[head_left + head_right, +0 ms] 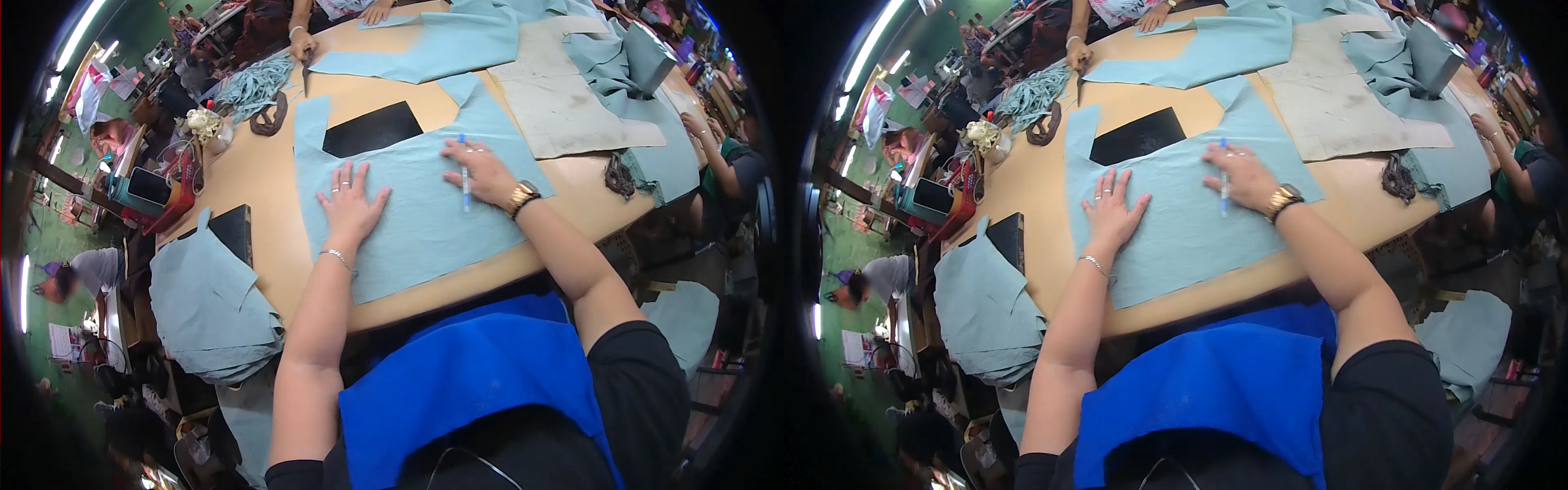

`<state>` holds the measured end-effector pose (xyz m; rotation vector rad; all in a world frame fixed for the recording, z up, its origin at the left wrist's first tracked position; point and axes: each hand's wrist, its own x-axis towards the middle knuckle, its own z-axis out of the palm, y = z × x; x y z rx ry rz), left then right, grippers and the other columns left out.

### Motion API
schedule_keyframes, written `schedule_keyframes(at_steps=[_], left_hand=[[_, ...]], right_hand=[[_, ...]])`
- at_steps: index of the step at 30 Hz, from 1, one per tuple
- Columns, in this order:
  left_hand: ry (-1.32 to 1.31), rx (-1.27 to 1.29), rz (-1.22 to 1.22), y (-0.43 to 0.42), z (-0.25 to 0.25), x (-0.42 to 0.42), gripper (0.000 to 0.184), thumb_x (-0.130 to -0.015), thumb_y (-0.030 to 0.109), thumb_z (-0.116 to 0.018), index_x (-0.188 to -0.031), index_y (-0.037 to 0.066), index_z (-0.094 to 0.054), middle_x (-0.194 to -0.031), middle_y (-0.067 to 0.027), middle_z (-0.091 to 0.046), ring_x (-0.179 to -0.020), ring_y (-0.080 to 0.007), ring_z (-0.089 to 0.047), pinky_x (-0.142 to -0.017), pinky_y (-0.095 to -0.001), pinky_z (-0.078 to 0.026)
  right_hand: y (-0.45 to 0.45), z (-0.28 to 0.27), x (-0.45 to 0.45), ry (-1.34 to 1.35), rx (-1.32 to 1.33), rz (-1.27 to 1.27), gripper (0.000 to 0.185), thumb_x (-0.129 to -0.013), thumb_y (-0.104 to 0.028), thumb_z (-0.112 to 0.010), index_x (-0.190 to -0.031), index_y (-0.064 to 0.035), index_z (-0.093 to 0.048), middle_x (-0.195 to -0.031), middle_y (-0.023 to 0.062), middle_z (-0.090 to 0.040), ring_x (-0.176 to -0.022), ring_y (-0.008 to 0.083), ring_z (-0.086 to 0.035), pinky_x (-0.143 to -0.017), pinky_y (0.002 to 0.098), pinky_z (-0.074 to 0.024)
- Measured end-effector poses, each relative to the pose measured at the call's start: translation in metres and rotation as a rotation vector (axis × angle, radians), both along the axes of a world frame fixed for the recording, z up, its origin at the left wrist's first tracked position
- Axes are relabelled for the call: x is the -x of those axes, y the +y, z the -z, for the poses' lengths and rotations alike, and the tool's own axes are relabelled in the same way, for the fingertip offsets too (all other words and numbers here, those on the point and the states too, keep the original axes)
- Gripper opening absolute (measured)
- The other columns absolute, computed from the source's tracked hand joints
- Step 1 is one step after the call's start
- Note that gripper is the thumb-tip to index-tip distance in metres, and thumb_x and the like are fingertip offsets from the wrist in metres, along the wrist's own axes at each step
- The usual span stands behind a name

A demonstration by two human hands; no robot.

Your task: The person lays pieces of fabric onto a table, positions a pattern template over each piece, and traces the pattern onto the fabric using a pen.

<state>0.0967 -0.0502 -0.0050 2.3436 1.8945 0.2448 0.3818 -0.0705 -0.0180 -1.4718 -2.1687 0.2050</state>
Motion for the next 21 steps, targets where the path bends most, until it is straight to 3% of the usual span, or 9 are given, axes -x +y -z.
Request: schedule_keyframes(at_steps=[8,10,14,16,19,20,21], left_hand=[[0.01,0.02,-0.18,0.042,0.008,0.053,0.081,-0.087,0.068,-0.045,-0.15,0.019,-0.03,-0.159,-0.0103,-0.019,-0.147,-0.029,-0.014,-0.112,-0.065,-0.012],[-0.066,-0.071,-0.239,0.056,0.014,0.068,0.08,-0.088,0.066,-0.046,-0.149,0.017,-0.032,-0.156,-0.0129,-0.026,-0.145,-0.0302,-0.022,-0.111,-0.0629,-0.018],[-0.303,-0.119,-0.367,0.105,0.013,0.096,0.074,-0.09,0.063,-0.047,-0.143,0.012,-0.042,-0.145,-0.0165,-0.043,-0.134,-0.0325,-0.04,-0.108,-0.0551,-0.031],[-0.179,-0.123,-0.443,0.124,0.004,0.091,0.07,-0.088,0.058,-0.052,-0.139,0.01,-0.047,-0.133,-0.0171,-0.053,-0.124,-0.0329,-0.05,-0.102,-0.0526,-0.037],[-0.237,0.034,-0.476,0.154,-0.007,0.089,0.063,-0.085,0.051,-0.06,-0.131,0.008,-0.053,-0.117,-0.0185,-0.063,-0.113,-0.034,-0.058,-0.096,-0.05,-0.043],[-0.292,0.121,-0.469,0.164,-0.004,0.091,0.061,-0.083,0.048,-0.063,-0.128,0.008,-0.055,-0.113,-0.0191,-0.065,-0.11,-0.0345,-0.06,-0.094,-0.0493,-0.045],[-0.387,0.057,-0.477,0.175,0.002,0.094,0.058,-0.082,0.045,-0.065,-0.124,0.007,-0.056,-0.108,-0.0197,-0.066,-0.108,-0.0348,-0.061,-0.092,-0.0483,-0.046]], right_hand=[[-0.067,-0.013,-0.071,0.044,0.059,0.203,0.043,-0.086,-0.026,-0.069,-0.122,-0.0051,-0.058,-0.14,0.018,-0.049,-0.13,0.0383,-0.044,-0.108,0.0437,-0.0363],[-0.08,-0.018,-0.078,0.081,0.067,0.211,0.041,-0.086,-0.022,-0.07,-0.121,-0.0047,-0.058,-0.137,0.0193,-0.051,-0.127,0.0365,-0.047,-0.107,0.0426,-0.0374],[-0.078,0.031,-0.138,0.609,-0.256,0.552,0.046,-0.088,-0.021,-0.069,-0.129,-0.0072,-0.051,-0.138,0.0164,-0.049,-0.122,0.0269,-0.05,-0.1,0.0382,-0.0418],[-0.07,0.033,-0.164,1.027,-0.312,0.72,0.054,-0.091,-0.022,-0.068,-0.137,-0.0088,-0.043,-0.141,0.0137,-0.045,-0.121,0.0222,-0.049,-0.096,0.0379,-0.0432],[-0.075,0.005,-0.176,1.348,-0.064,0.929,0.067,-0.092,-0.023,-0.067,-0.145,-0.0105,-0.029,-0.147,0.0108,-0.037,-0.121,0.0202,-0.046,-0.094,0.0423,-0.0427],[-0.073,0.002,-0.18,1.377,-0.031,0.941,0.072,-0.093,-0.023,-0.064,-0.148,-0.0092,-0.02,-0.143,0.0059,-0.04,-0.127,0.0216,-0.041,-0.092,0.0498,-0.0431],[-0.071,0.0,-0.183,1.408,-0.034,0.926,0.072,-0.094,-0.023,-0.063,-0.149,-0.0097,-0.018,-0.145,0.0059,-0.039,-0.129,0.0236,-0.04,-0.092,0.0499,-0.0429]])
